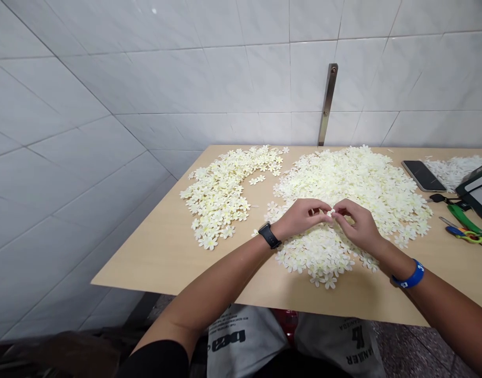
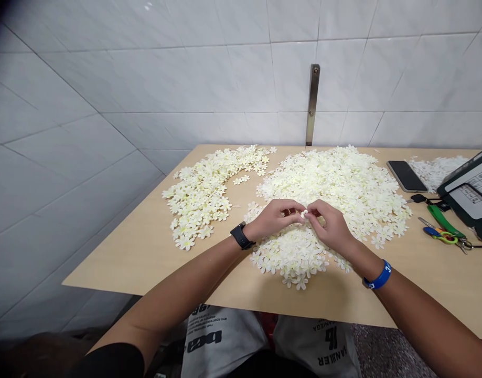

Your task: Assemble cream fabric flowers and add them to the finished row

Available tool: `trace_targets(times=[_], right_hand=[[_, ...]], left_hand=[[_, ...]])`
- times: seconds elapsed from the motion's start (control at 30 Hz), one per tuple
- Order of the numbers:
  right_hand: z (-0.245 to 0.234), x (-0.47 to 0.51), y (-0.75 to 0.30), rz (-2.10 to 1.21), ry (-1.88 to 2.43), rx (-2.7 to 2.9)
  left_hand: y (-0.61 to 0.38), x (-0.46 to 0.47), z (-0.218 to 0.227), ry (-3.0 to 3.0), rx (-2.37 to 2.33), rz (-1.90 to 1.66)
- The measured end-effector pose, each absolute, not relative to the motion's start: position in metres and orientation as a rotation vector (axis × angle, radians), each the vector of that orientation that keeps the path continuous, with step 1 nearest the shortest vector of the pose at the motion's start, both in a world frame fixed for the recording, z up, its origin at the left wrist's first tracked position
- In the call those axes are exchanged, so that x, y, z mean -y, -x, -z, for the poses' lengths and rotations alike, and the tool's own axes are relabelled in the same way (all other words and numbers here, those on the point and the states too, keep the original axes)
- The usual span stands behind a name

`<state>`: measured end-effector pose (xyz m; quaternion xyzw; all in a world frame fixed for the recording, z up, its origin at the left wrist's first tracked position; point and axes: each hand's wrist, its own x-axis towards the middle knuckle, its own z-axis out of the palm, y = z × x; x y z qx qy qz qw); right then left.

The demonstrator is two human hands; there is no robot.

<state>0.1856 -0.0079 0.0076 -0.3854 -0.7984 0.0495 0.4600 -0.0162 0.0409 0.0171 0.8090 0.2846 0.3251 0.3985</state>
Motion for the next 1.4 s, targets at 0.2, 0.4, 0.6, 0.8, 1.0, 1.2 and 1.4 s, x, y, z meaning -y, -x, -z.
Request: trace_targets(times=[0.2,0.4,0.6,0.8,1.0,1.2,1.4], right_hand=[[-0.009,0.013,-0.177,-0.201,1.000,1.872],[-0.007,0.009,-0.183,-0.120,1.039,1.857],[-0.005,0.004,-0.189,0.078,0.929,2.000],[-0.007,0.009,-0.182,0.015,0.957,2.014],[-0.008,0.004,-0.188,0.062,0.989,1.958],[-0.007,-0.002,-0.193,0.031,0.960,2.009],[-0.008,0.003,-0.188,-0.120,1.037,1.991]], left_hand=[[0.015,-0.030,-0.020,-2.292,-0.686,-0.922],[0.012,-0.028,-0.011,-2.260,-0.711,-1.031],[0.009,-0.028,-0.008,-2.172,-0.808,-0.953],[0.011,-0.022,-0.013,-2.297,-0.835,-0.924],[0.010,-0.027,-0.008,-2.096,-0.648,-0.968],[0.009,-0.029,-0.003,-1.927,-0.757,-1.001],[0.008,-0.028,-0.004,-1.974,-0.833,-1.031]])
